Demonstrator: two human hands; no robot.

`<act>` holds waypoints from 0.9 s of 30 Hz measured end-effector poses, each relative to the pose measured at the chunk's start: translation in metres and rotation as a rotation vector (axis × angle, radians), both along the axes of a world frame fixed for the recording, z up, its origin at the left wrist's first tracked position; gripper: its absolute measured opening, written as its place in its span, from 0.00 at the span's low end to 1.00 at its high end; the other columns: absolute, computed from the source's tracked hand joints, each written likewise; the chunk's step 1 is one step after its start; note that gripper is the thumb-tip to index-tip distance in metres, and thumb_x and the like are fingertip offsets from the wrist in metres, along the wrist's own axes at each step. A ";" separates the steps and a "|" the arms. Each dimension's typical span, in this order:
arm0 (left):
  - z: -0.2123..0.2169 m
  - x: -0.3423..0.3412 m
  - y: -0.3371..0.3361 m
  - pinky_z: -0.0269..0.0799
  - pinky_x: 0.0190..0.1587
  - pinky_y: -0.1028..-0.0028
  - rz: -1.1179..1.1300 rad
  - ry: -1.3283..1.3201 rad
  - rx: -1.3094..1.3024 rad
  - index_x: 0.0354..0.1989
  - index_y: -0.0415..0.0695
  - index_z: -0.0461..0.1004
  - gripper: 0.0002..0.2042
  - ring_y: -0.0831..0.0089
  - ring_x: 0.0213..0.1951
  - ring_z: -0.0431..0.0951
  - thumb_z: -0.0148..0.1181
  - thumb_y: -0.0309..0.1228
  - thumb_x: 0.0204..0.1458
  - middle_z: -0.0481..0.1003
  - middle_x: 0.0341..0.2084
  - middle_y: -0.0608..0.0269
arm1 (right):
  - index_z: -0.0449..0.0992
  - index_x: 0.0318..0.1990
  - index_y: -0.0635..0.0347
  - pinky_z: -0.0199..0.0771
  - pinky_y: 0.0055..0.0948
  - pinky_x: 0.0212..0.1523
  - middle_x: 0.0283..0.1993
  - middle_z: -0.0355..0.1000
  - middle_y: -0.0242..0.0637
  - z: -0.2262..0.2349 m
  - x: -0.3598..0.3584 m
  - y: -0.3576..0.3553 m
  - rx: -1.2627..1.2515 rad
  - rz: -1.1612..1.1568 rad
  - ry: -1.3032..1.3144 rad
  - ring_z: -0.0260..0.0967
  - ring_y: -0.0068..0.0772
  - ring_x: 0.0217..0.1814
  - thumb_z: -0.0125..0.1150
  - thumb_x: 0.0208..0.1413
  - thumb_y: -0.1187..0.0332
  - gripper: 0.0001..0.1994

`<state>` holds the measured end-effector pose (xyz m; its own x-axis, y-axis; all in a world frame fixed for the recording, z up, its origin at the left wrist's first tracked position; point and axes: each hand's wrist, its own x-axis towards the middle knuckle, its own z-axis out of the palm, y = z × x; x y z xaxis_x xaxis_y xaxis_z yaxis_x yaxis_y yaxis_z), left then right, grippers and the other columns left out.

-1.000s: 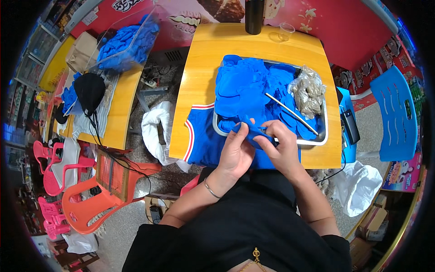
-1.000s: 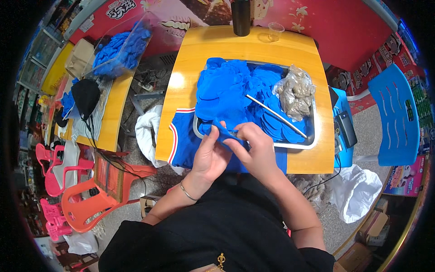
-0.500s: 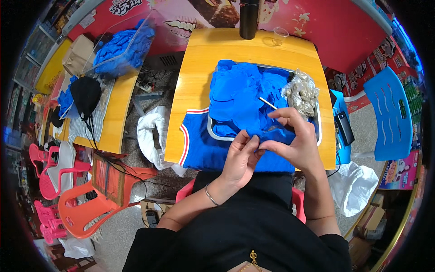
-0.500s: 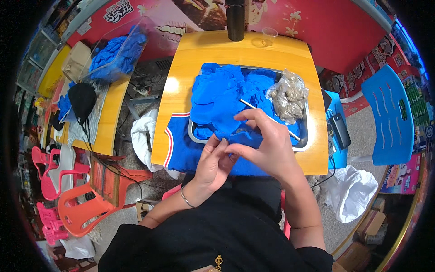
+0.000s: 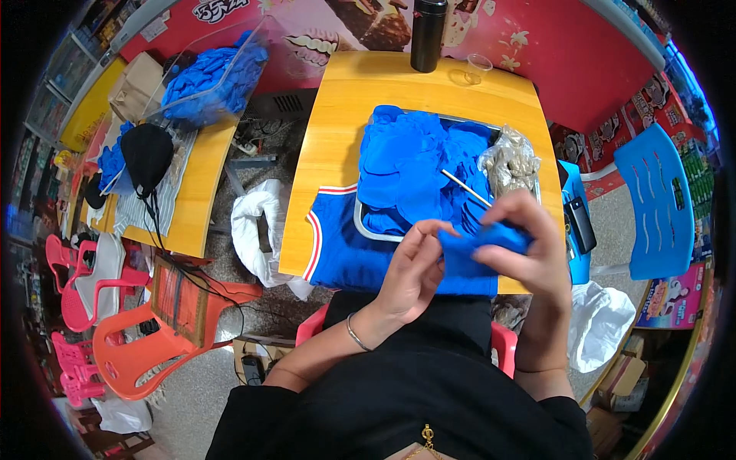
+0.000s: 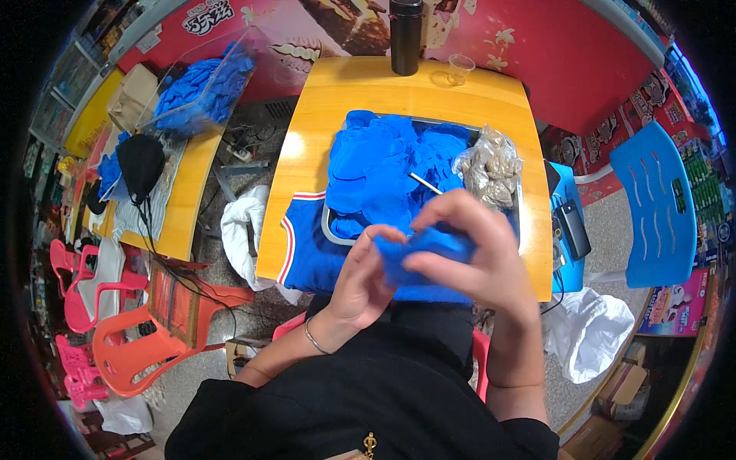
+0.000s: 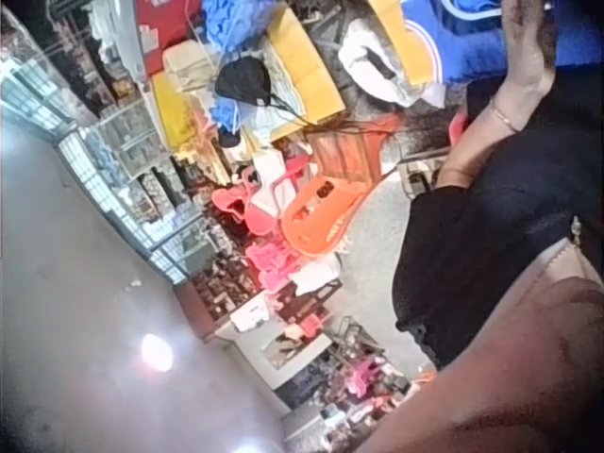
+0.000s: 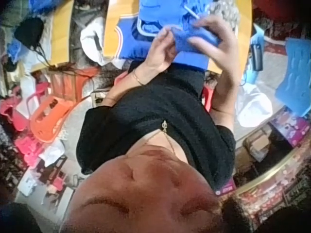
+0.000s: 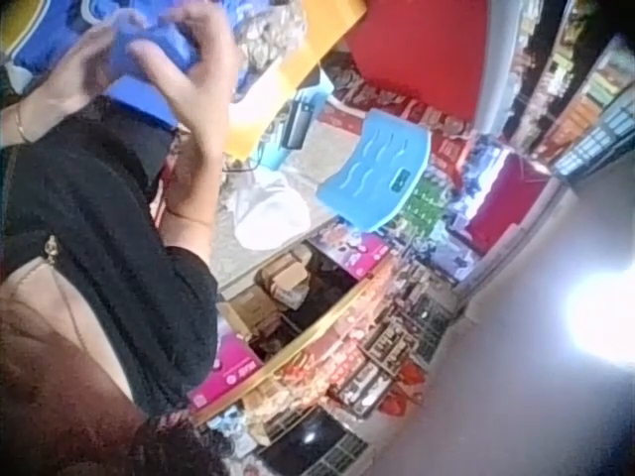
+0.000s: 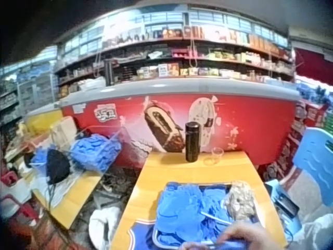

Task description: Manipulating and assembling small blue fabric pieces using a wooden stick tool.

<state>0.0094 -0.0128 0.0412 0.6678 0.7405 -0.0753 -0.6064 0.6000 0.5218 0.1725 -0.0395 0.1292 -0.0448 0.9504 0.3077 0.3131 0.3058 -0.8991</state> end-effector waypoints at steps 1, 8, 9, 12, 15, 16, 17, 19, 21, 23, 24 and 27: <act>0.003 0.000 0.001 0.66 0.46 0.76 0.002 -0.001 -0.001 0.46 0.50 0.66 0.10 0.82 0.41 0.69 0.45 0.38 0.60 0.69 0.40 0.70 | 0.69 0.36 0.62 0.70 0.26 0.33 0.30 0.70 0.36 0.000 0.008 -0.003 -0.025 0.115 0.243 0.71 0.27 0.32 0.68 0.40 0.68 0.16; -0.023 0.008 0.007 0.38 0.65 0.64 -0.158 -0.301 -0.255 0.65 0.42 0.42 0.37 0.63 0.66 0.44 0.20 0.60 0.55 0.45 0.65 0.55 | 0.70 0.38 0.64 0.70 0.25 0.34 0.31 0.72 0.35 -0.010 0.003 -0.006 0.023 0.366 0.443 0.73 0.35 0.34 0.66 0.41 0.69 0.16; -0.026 0.009 0.009 0.39 0.65 0.64 -0.154 -0.312 -0.260 0.65 0.42 0.42 0.37 0.63 0.66 0.45 0.21 0.60 0.55 0.47 0.64 0.54 | 0.71 0.39 0.64 0.70 0.25 0.35 0.34 0.73 0.36 -0.012 0.002 -0.012 -0.035 0.608 0.956 0.73 0.35 0.36 0.66 0.41 0.69 0.16; -0.004 0.011 0.009 0.42 0.65 0.64 -0.156 -0.224 -0.467 0.64 0.39 0.42 0.38 0.62 0.65 0.46 0.21 0.60 0.55 0.47 0.64 0.52 | 0.71 0.40 0.62 0.70 0.28 0.35 0.34 0.72 0.38 -0.021 0.003 0.012 -0.107 0.076 -0.297 0.72 0.34 0.35 0.65 0.43 0.67 0.16; -0.017 0.010 0.014 0.44 0.65 0.61 -0.109 -0.298 -0.384 0.63 0.39 0.47 0.39 0.61 0.58 0.57 0.22 0.61 0.54 0.60 0.55 0.54 | 0.73 0.39 0.62 0.69 0.29 0.36 0.31 0.72 0.38 -0.028 0.014 -0.011 0.000 0.313 0.347 0.72 0.34 0.33 0.65 0.42 0.67 0.15; -0.025 0.009 0.008 0.44 0.65 0.61 -0.114 -0.291 -0.394 0.63 0.39 0.47 0.39 0.61 0.58 0.57 0.22 0.61 0.54 0.60 0.55 0.54 | 0.73 0.39 0.62 0.69 0.29 0.36 0.31 0.72 0.38 -0.026 0.012 -0.015 -0.039 0.252 0.271 0.72 0.34 0.33 0.65 0.41 0.67 0.15; -0.036 0.009 0.009 0.43 0.65 0.62 -0.174 -0.432 -0.362 0.63 0.39 0.46 0.40 0.62 0.60 0.55 0.21 0.62 0.54 0.57 0.58 0.54 | 0.73 0.39 0.62 0.69 0.29 0.36 0.31 0.73 0.38 -0.021 0.010 -0.008 -0.065 0.201 0.189 0.72 0.34 0.32 0.65 0.41 0.68 0.15; -0.050 0.009 0.010 0.42 0.65 0.64 -0.296 -0.714 -0.294 0.64 0.38 0.43 0.41 0.62 0.64 0.50 0.20 0.63 0.53 0.50 0.63 0.53 | 0.73 0.40 0.62 0.69 0.30 0.38 0.32 0.73 0.37 -0.033 -0.002 0.014 -0.058 0.001 -0.677 0.72 0.34 0.34 0.67 0.39 0.69 0.17; -0.016 0.002 0.013 0.41 0.65 0.63 -0.216 -0.193 -0.258 0.64 0.40 0.43 0.41 0.65 0.62 0.53 0.19 0.63 0.52 0.52 0.62 0.55 | 0.73 0.40 0.63 0.71 0.29 0.35 0.32 0.74 0.37 -0.013 0.002 0.003 0.044 0.200 -0.025 0.73 0.33 0.34 0.67 0.39 0.71 0.17; -0.014 0.010 0.014 0.43 0.65 0.62 -0.208 -0.326 -0.292 0.64 0.40 0.44 0.41 0.66 0.62 0.53 0.20 0.63 0.53 0.55 0.60 0.56 | 0.72 0.40 0.64 0.72 0.28 0.34 0.33 0.75 0.38 -0.010 0.000 -0.010 0.002 0.306 0.364 0.73 0.32 0.35 0.66 0.41 0.71 0.17; -0.009 0.007 0.007 0.42 0.65 0.60 -0.194 -0.288 -0.374 0.63 0.42 0.47 0.40 0.64 0.62 0.52 0.20 0.63 0.52 0.57 0.58 0.56 | 0.71 0.42 0.62 0.72 0.28 0.36 0.35 0.75 0.39 -0.012 -0.007 0.000 0.053 0.151 -0.051 0.74 0.34 0.38 0.65 0.42 0.73 0.17; -0.004 0.006 0.012 0.47 0.64 0.58 -0.206 -0.345 -0.340 0.61 0.43 0.52 0.38 0.63 0.61 0.55 0.25 0.63 0.53 0.59 0.56 0.58 | 0.70 0.45 0.57 0.73 0.28 0.36 0.35 0.75 0.38 -0.033 -0.001 0.014 -0.067 -0.023 -0.342 0.75 0.37 0.39 0.63 0.45 0.73 0.17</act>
